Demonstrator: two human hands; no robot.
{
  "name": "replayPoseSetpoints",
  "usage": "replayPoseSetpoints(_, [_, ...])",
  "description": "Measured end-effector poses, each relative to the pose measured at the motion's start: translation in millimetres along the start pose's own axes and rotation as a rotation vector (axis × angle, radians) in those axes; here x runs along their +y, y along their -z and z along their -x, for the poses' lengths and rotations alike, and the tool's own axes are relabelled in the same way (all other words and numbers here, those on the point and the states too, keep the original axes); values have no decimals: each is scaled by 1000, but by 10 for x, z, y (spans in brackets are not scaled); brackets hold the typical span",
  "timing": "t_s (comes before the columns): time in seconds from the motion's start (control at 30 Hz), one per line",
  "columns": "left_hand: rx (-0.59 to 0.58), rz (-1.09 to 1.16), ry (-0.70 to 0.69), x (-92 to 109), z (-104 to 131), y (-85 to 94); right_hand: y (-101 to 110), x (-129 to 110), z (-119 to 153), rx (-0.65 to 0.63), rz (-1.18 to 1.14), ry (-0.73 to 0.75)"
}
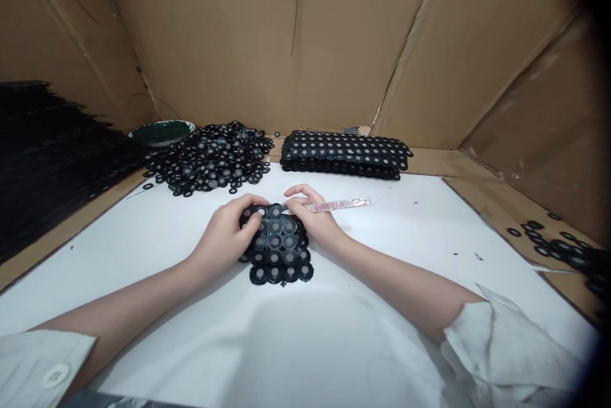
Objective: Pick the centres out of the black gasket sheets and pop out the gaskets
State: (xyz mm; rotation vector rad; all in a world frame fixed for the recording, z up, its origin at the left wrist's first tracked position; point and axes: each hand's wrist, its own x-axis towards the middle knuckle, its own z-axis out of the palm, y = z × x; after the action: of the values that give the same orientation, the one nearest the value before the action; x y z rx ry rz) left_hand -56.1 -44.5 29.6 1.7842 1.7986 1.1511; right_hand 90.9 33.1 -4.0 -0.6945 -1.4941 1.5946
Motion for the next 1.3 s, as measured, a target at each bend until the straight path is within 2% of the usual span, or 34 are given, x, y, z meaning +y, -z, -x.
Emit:
replayPoseSetpoints(0.13, [-10, -72, 12, -43, -11, -2, -7, -4, 8, -12, 17, 13])
replayPoseSetpoints(0.3, [2, -276, -126, -64, 0, -43, -34, -15, 27, -24, 85, 58])
replayPoseSetpoints(0.4, [-45, -232, -138, -60, 6, -49, -57, -19, 42, -38, 122, 97])
replayPoseSetpoints(0.6, [-73, -38, -28, -108, -10, -63, -71, 6, 70, -53, 327, 162])
replayPoseSetpoints(0.7, [-154, 39, 110, -112, 0, -71, -72, 3, 89, -100, 480, 174])
replayPoseSetpoints(0.8, [-262, 221, 258, -74, 22, -56, -92, -37, 113, -102, 559, 200])
replayPoseSetpoints(0.87, [-272, 333, 319, -29, 34, -39, -110, -68, 126, -88, 571, 221])
replayPoseSetpoints(0.97, [-265, 436, 397, 42, 40, -20, -121, -86, 125, -68, 557, 260])
replayPoseSetpoints(1.07, [-263, 511, 463, 67, 34, -25, -106, -61, 99, -69, 450, 253])
replayPoseSetpoints(1.2, [-253, 520, 466, 14, 17, -54, -81, -17, 69, -112, 248, 167])
replayPoseSetpoints(1.3, [-265, 516, 436, -15, 10, -67, -76, -3, 65, -118, 203, 140])
